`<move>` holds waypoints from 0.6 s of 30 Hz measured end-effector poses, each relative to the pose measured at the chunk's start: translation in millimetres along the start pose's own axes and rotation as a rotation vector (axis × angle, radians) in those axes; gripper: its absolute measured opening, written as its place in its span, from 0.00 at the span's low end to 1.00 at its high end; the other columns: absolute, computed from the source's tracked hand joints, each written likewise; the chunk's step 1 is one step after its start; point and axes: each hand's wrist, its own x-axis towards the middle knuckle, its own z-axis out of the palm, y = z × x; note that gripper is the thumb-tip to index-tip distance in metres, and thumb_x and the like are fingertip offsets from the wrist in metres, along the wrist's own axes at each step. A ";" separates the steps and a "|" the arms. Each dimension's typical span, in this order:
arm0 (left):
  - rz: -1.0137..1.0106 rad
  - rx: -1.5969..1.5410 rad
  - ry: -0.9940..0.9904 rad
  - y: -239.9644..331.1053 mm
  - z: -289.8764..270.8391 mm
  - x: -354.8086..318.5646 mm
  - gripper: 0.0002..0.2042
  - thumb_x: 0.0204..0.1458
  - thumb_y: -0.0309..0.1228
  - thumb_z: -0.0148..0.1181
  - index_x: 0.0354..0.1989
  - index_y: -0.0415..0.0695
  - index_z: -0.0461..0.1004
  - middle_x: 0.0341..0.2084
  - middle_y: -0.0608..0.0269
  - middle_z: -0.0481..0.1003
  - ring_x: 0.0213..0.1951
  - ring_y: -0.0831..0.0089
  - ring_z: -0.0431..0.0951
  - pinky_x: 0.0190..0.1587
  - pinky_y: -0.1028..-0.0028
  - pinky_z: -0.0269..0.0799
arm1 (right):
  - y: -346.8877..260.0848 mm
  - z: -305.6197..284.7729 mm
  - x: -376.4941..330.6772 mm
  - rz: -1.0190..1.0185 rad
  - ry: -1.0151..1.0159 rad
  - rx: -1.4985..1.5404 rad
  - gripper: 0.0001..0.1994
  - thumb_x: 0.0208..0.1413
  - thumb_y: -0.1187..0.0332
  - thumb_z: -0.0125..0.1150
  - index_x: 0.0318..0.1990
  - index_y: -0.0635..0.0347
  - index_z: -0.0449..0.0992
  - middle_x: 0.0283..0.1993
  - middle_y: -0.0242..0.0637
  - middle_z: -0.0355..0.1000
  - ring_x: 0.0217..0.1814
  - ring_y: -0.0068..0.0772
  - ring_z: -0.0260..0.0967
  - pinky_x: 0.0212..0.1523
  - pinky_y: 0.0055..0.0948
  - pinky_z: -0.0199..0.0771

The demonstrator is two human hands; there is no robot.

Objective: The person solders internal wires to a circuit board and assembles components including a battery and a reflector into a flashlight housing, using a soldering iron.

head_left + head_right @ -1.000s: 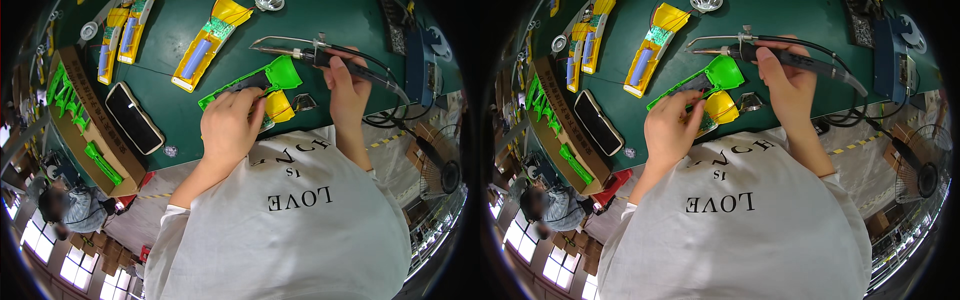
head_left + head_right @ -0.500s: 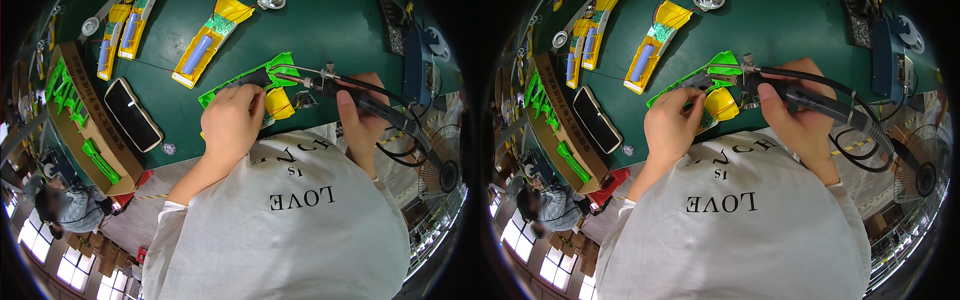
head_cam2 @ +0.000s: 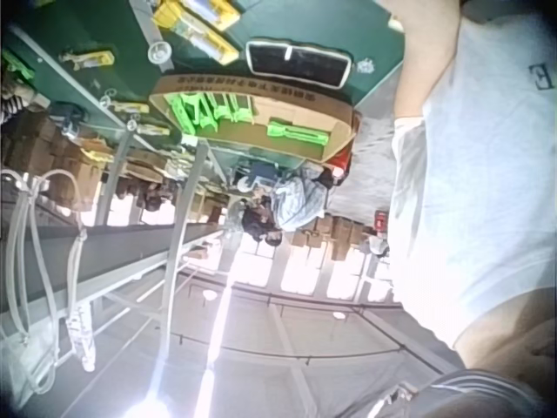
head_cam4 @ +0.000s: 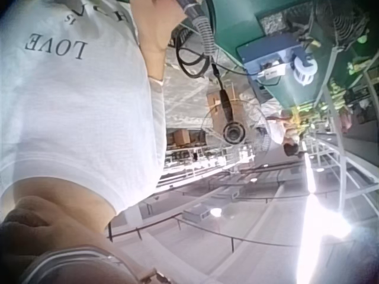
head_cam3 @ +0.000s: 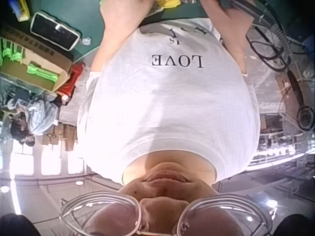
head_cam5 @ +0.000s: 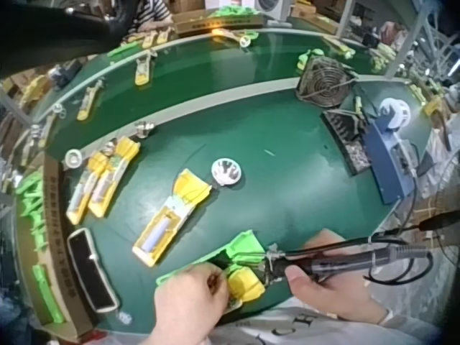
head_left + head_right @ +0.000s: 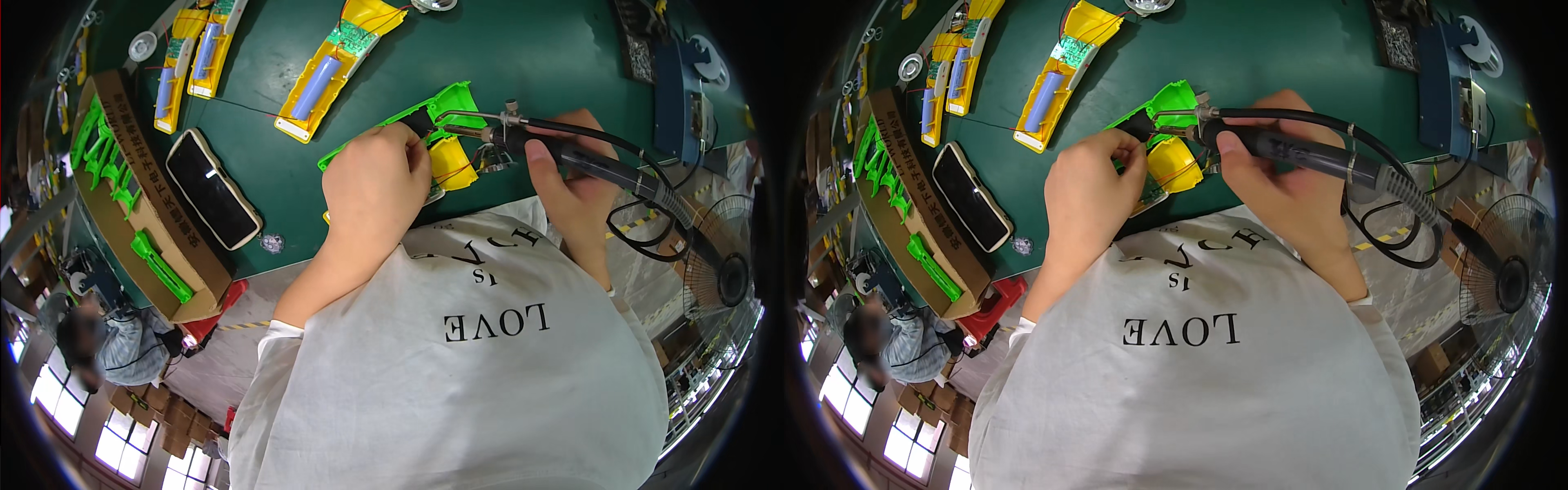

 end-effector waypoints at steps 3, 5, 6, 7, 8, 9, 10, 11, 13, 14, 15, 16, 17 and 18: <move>-0.034 0.017 -0.020 0.9 -0.7 0.6 0.04 0.37 0.27 0.53 0.18 0.41 0.71 0.17 0.57 0.70 0.20 0.61 0.71 0.22 0.67 0.66 | 1.1 0.6 0.3 -0.003 -0.020 -0.057 0.05 0.41 0.79 0.57 0.29 0.68 0.70 0.25 0.29 0.64 0.23 0.12 0.59 0.21 0.11 0.58; -0.028 0.028 -0.012 1.0 -0.8 1.0 0.04 0.37 0.28 0.53 0.18 0.41 0.71 0.16 0.57 0.70 0.20 0.61 0.71 0.22 0.67 0.66 | 3.0 0.3 1.3 -0.012 -0.033 -0.060 0.05 0.42 0.79 0.57 0.29 0.68 0.70 0.24 0.29 0.64 0.23 0.12 0.58 0.20 0.11 0.57; -0.030 0.028 -0.012 1.1 -0.9 0.9 0.04 0.37 0.28 0.53 0.18 0.41 0.71 0.16 0.57 0.70 0.20 0.61 0.71 0.22 0.67 0.66 | 3.6 0.1 1.6 -0.022 -0.047 -0.062 0.05 0.42 0.79 0.57 0.28 0.68 0.70 0.24 0.29 0.63 0.22 0.12 0.58 0.20 0.11 0.56; -0.032 0.034 -0.014 1.3 -1.0 0.7 0.04 0.37 0.28 0.53 0.18 0.41 0.71 0.16 0.57 0.70 0.20 0.61 0.71 0.22 0.67 0.66 | 3.2 0.0 1.2 -0.022 -0.048 -0.062 0.05 0.42 0.79 0.57 0.28 0.68 0.70 0.24 0.29 0.63 0.22 0.12 0.58 0.20 0.11 0.56; -0.033 0.041 -0.017 1.3 -0.9 0.7 0.04 0.37 0.28 0.53 0.18 0.41 0.71 0.16 0.57 0.70 0.20 0.60 0.71 0.21 0.67 0.66 | 2.6 0.0 0.7 0.010 -0.053 -0.089 0.06 0.41 0.78 0.56 0.30 0.66 0.70 0.26 0.28 0.64 0.25 0.13 0.58 0.25 0.12 0.56; -0.034 0.041 -0.016 1.1 -0.7 0.7 0.04 0.37 0.28 0.53 0.18 0.41 0.71 0.16 0.57 0.70 0.20 0.60 0.71 0.21 0.67 0.66 | 2.3 0.1 0.5 0.042 -0.058 -0.116 0.07 0.41 0.78 0.56 0.31 0.65 0.69 0.27 0.28 0.65 0.28 0.14 0.57 0.30 0.13 0.57; -0.035 0.054 -0.020 0.8 -0.5 0.9 0.04 0.37 0.28 0.53 0.18 0.41 0.71 0.16 0.57 0.70 0.19 0.60 0.71 0.21 0.67 0.66 | 2.4 0.3 0.7 0.042 -0.059 -0.116 0.07 0.41 0.78 0.56 0.31 0.65 0.69 0.27 0.28 0.65 0.28 0.14 0.57 0.30 0.13 0.57; -0.037 0.066 -0.023 0.6 -0.4 0.9 0.04 0.37 0.28 0.52 0.18 0.41 0.71 0.15 0.57 0.70 0.19 0.60 0.71 0.21 0.66 0.65 | 2.4 0.4 0.9 0.037 -0.066 -0.121 0.07 0.41 0.78 0.56 0.31 0.65 0.69 0.27 0.28 0.65 0.28 0.14 0.57 0.30 0.13 0.57; -0.041 0.075 -0.026 0.6 -1.0 1.0 0.04 0.37 0.28 0.52 0.18 0.41 0.71 0.15 0.57 0.69 0.19 0.60 0.71 0.20 0.66 0.65 | 3.5 1.5 1.8 0.033 -0.075 -0.127 0.07 0.42 0.78 0.56 0.31 0.65 0.69 0.27 0.28 0.65 0.29 0.14 0.57 0.29 0.13 0.57; -0.045 0.087 -0.032 1.2 -1.2 1.6 0.05 0.38 0.28 0.52 0.18 0.41 0.71 0.15 0.57 0.69 0.18 0.61 0.71 0.20 0.66 0.65 | 5.5 2.4 2.9 0.004 -0.062 -0.105 0.05 0.41 0.78 0.56 0.29 0.66 0.70 0.26 0.29 0.64 0.25 0.13 0.57 0.24 0.12 0.56; -0.048 0.088 -0.035 2.6 -1.8 2.5 0.05 0.38 0.28 0.52 0.18 0.41 0.71 0.15 0.57 0.69 0.18 0.61 0.71 0.20 0.66 0.65 | 6.8 3.0 3.7 -0.023 -0.048 -0.082 0.04 0.41 0.79 0.57 0.27 0.68 0.71 0.25 0.29 0.63 0.22 0.12 0.57 0.19 0.11 0.55; -0.077 0.120 -0.058 4.5 -2.6 3.7 0.04 0.38 0.29 0.53 0.20 0.42 0.72 0.15 0.59 0.70 0.19 0.61 0.71 0.22 0.68 0.66 | 7.1 2.8 4.3 -0.020 -0.050 -0.080 0.04 0.41 0.79 0.57 0.27 0.68 0.71 0.25 0.29 0.63 0.22 0.12 0.57 0.19 0.11 0.55; -0.105 0.149 -0.079 4.8 -2.8 4.1 0.04 0.38 0.29 0.54 0.21 0.43 0.73 0.15 0.60 0.71 0.20 0.62 0.72 0.24 0.70 0.66 | 7.1 3.1 4.4 -0.023 -0.050 -0.072 0.04 0.41 0.79 0.57 0.27 0.68 0.71 0.25 0.29 0.63 0.22 0.12 0.57 0.20 0.11 0.55; -0.106 0.149 -0.080 4.3 -2.5 4.1 0.04 0.38 0.29 0.54 0.21 0.43 0.73 0.15 0.60 0.71 0.20 0.62 0.72 0.24 0.70 0.66 | 7.1 3.4 4.3 -0.026 -0.050 -0.064 0.04 0.41 0.79 0.57 0.27 0.68 0.71 0.25 0.29 0.63 0.22 0.13 0.57 0.20 0.12 0.56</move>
